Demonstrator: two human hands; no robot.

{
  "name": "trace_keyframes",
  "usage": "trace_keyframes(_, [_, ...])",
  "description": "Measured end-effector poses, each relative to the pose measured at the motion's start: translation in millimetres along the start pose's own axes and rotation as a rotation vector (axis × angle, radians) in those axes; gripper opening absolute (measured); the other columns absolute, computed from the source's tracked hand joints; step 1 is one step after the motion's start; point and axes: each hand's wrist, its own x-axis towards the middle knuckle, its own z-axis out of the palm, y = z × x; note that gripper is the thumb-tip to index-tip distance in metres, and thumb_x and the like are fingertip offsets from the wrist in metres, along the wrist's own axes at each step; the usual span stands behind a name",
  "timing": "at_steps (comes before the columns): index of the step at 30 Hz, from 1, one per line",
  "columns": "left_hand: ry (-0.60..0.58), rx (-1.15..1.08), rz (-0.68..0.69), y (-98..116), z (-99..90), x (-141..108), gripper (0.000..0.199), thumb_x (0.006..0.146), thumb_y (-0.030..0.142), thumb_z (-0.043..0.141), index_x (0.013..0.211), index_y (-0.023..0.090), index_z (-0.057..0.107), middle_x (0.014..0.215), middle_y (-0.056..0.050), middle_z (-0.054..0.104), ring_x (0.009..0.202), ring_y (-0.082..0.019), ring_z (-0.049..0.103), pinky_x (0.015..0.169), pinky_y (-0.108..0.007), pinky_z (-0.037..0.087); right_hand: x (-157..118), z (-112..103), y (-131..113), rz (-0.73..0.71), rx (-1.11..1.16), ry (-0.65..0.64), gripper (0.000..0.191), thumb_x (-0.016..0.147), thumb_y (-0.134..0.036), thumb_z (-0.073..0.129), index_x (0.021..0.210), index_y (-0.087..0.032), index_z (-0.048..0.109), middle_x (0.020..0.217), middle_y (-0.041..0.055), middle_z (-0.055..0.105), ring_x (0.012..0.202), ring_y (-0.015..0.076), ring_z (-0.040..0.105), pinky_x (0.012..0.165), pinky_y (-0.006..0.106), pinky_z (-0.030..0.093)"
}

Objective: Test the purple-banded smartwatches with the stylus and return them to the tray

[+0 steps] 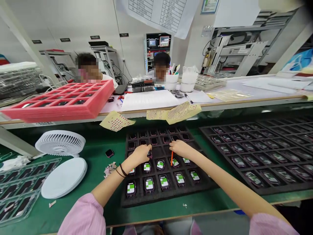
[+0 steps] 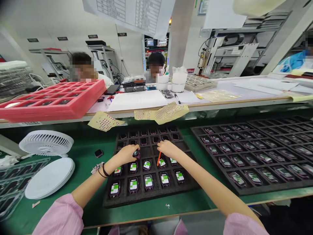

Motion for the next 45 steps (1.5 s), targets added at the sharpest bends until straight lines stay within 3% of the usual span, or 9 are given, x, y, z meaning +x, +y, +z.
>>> trace_keyframes(4, [0.030,-0.056,-0.014,-5,5.1,1,0.042,0.065,0.007,0.068,0.105,0.015,0.061,0.102,-0.012,0.070,0.097,-0.030,0.066,0.081,-0.037,0.052,-6,-12,3,0.054,0.040,0.113,0.021,0.093,-0.017,0.048,0.085,-0.013,0.066,0.079,0.0108,0.071,0.077,0.0212,0.068,0.067,0.028,0.047])
trace_keyframes(8, [0.102,-0.168,0.013,-10,-5.7,-3,0.044,0.064,0.019,0.076,0.105,0.019,0.061,0.106,-0.006,0.070,0.101,-0.025,0.065,0.086,-0.034,0.052,-9,-43,-10,0.151,0.497,0.617,0.029,0.097,-0.029,0.040,0.085,-0.018,0.064,0.080,0.0056,0.072,0.073,0.0167,0.068,0.069,0.027,0.050])
trace_keyframes(13, [0.461,-0.748,0.157,11,-36.8,-15,0.051,0.069,0.025,0.076,0.116,0.022,0.057,0.116,-0.005,0.066,0.105,-0.022,0.063,0.076,-0.029,0.057,-2,-91,-43,0.122,1.142,1.081,0.028,0.094,-0.033,0.049,0.072,-0.018,0.060,0.061,-0.0006,0.063,0.052,0.0122,0.060,0.052,0.024,0.050])
trace_keyframes(16, [0.587,-0.983,0.202,29,-45.7,-24,0.052,0.069,0.026,0.078,0.116,0.022,0.057,0.118,-0.008,0.063,0.095,-0.020,0.066,0.065,-0.025,0.058,0,-104,-56,0.110,1.381,1.269,0.030,0.094,-0.035,0.048,0.070,-0.018,0.057,0.058,-0.0014,0.062,0.044,0.0113,0.058,0.045,0.025,0.049])
trace_keyframes(19, [0.669,-1.024,0.230,40,-45.6,-30,0.051,0.068,0.023,0.078,0.116,0.022,0.059,0.117,-0.009,0.064,0.091,-0.019,0.066,0.066,-0.025,0.059,-2,-105,-63,0.121,1.420,1.307,0.031,0.095,-0.034,0.047,0.072,-0.017,0.059,0.061,0.0006,0.066,0.044,0.0125,0.061,0.046,0.027,0.051])
trace_keyframes(25, [0.783,-0.861,0.289,42,-42.3,-35,0.049,0.069,0.019,0.078,0.114,0.022,0.061,0.110,-0.007,0.068,0.092,-0.018,0.067,0.072,-0.026,0.060,-12,-105,-67,0.073,1.292,1.336,0.034,0.095,-0.031,0.047,0.067,-0.017,0.060,0.056,-0.0004,0.062,0.040,0.0102,0.057,0.040,0.023,0.046])
trace_keyframes(39, [0.831,-0.727,0.344,40,-37.0,-35,0.051,0.071,0.017,0.076,0.119,0.023,0.060,0.116,-0.008,0.068,0.101,-0.021,0.066,0.073,-0.026,0.060,-11,-99,-66,0.029,1.210,1.298,0.031,0.096,-0.025,0.043,0.071,-0.019,0.061,0.057,-0.0006,0.062,0.045,0.0117,0.059,0.047,0.026,0.049])
trace_keyframes(45, [0.900,-0.726,0.374,38,-33.7,-32,0.046,0.072,0.017,0.075,0.116,0.020,0.062,0.113,-0.009,0.069,0.100,-0.023,0.067,0.079,-0.031,0.061,-12,-98,-68,0.025,1.007,1.271,0.030,0.096,-0.022,0.041,0.073,-0.020,0.060,0.060,-0.0005,0.061,0.046,0.0107,0.058,0.046,0.025,0.048])
